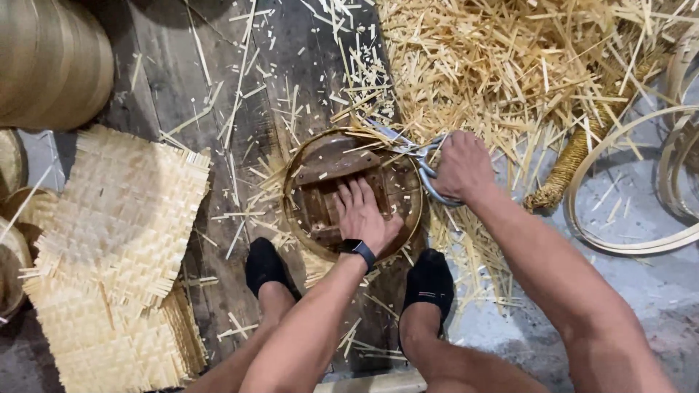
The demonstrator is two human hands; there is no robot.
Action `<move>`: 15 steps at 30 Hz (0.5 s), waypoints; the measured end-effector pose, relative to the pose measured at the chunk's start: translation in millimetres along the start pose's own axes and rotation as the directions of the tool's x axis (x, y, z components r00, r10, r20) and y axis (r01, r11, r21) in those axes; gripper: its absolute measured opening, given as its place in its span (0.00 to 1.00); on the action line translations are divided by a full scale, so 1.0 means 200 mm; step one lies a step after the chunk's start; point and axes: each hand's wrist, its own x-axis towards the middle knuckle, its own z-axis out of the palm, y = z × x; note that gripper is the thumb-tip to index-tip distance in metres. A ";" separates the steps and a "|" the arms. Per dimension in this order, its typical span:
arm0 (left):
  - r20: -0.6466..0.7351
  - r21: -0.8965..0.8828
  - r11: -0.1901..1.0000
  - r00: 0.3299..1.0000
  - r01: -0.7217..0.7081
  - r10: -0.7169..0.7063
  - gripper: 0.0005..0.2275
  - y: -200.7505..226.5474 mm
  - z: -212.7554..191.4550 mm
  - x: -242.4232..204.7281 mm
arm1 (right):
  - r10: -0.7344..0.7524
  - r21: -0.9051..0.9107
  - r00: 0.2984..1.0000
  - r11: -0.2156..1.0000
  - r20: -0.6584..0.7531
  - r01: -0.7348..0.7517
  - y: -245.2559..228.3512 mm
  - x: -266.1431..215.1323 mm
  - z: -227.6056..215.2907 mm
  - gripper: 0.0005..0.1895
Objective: Trim woven bamboo mats and fit them into circular frames to assemble bamboo steamer lids or bases.
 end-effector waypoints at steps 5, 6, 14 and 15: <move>0.091 0.093 0.976 0.978 -0.196 0.188 0.51 -0.13 -0.04 0.00 | 0.101 0.228 0.924 0.954 0.369 -0.195 0.14 -0.13 -0.04 0.25; 0.128 0.113 0.955 0.957 -0.274 0.259 0.50 -0.14 -0.08 -0.03 | 0.100 0.215 0.938 0.960 0.331 -0.178 0.17 -0.18 -0.07 0.28; 0.172 0.148 0.892 0.899 -0.427 0.402 0.49 -0.21 -0.10 -0.03 | 0.085 0.082 0.975 0.991 0.203 -0.104 0.06 -0.06 0.03 0.28; 0.179 0.171 0.863 0.876 -0.476 0.448 0.48 -0.24 -0.08 -0.02 | 0.100 0.206 0.902 0.957 0.420 -0.203 0.09 -0.08 0.00 0.26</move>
